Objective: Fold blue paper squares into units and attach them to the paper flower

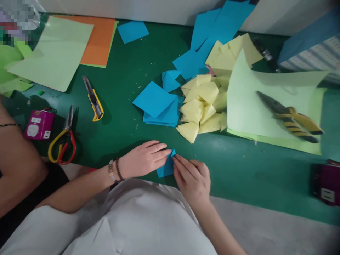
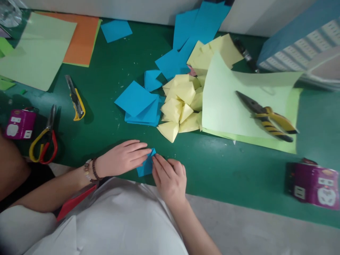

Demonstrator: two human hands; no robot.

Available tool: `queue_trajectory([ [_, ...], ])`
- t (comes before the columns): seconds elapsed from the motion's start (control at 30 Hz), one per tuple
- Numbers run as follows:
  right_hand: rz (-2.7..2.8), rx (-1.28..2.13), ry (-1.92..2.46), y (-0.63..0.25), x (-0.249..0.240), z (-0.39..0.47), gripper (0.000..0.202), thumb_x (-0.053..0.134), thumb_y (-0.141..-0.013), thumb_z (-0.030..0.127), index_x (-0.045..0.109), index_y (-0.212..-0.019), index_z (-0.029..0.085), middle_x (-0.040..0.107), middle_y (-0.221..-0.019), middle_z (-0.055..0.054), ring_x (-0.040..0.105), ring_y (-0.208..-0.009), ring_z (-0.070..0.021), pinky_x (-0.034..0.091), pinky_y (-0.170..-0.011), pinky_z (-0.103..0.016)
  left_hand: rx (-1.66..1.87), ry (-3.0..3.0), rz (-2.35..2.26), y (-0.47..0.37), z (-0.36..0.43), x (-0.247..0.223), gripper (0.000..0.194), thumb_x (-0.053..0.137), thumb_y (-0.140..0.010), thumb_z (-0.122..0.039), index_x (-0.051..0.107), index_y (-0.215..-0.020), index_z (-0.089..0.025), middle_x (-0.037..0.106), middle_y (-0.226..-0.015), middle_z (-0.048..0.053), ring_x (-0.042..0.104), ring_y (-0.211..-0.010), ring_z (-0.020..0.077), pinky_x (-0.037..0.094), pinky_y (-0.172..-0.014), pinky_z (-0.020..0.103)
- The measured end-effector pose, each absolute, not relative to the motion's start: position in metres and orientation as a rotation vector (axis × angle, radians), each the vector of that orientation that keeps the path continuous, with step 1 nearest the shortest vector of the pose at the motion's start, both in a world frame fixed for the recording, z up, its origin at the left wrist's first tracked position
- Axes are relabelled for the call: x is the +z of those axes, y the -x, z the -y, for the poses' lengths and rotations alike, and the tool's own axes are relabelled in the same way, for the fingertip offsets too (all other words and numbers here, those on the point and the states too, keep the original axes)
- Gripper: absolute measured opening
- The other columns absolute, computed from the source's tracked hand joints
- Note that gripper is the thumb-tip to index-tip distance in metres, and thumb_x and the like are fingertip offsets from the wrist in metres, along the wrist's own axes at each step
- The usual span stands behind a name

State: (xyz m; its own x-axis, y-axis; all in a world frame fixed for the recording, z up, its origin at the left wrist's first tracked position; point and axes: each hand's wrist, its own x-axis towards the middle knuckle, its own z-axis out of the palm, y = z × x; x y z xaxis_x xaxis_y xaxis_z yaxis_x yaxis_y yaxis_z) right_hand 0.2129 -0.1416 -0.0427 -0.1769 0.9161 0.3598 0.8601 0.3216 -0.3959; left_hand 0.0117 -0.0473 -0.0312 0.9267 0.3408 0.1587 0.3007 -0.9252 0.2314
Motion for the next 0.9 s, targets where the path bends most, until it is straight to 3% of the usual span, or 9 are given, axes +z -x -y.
queue_trajectory([
  [0.53, 2.183, 0.133, 1.554, -0.2153, -0.0458, 0.1430, 0.031, 0.063, -0.087, 0.013, 0.069, -0.117, 0.019, 0.074, -0.112, -0.005, 0.059, -0.087, -0.0186, 0.049, -0.077, -0.034, 0.304, -2.866, -0.480, -0.0122, 0.0450, -0.0357, 0.023, 0.048, -0.098, -0.022, 0.066, -0.112, -0.020, 0.062, -0.132, 0.000, 0.053, -0.124, 0.0197, 0.043, -0.108, 0.038],
  [0.9, 2.171, 0.084, 1.555, -0.2130, -0.0442, 0.1409, 0.022, 0.065, -0.087, 0.014, 0.072, -0.108, 0.016, 0.075, -0.109, -0.005, 0.058, -0.084, -0.0192, 0.049, -0.075, -0.034, 0.238, -2.885, -0.470, -0.0137, 0.0424, -0.0308, 0.022, 0.046, -0.099, -0.022, 0.065, -0.109, -0.020, 0.058, -0.137, 0.003, 0.053, -0.124, 0.0196, 0.043, -0.107, 0.038],
])
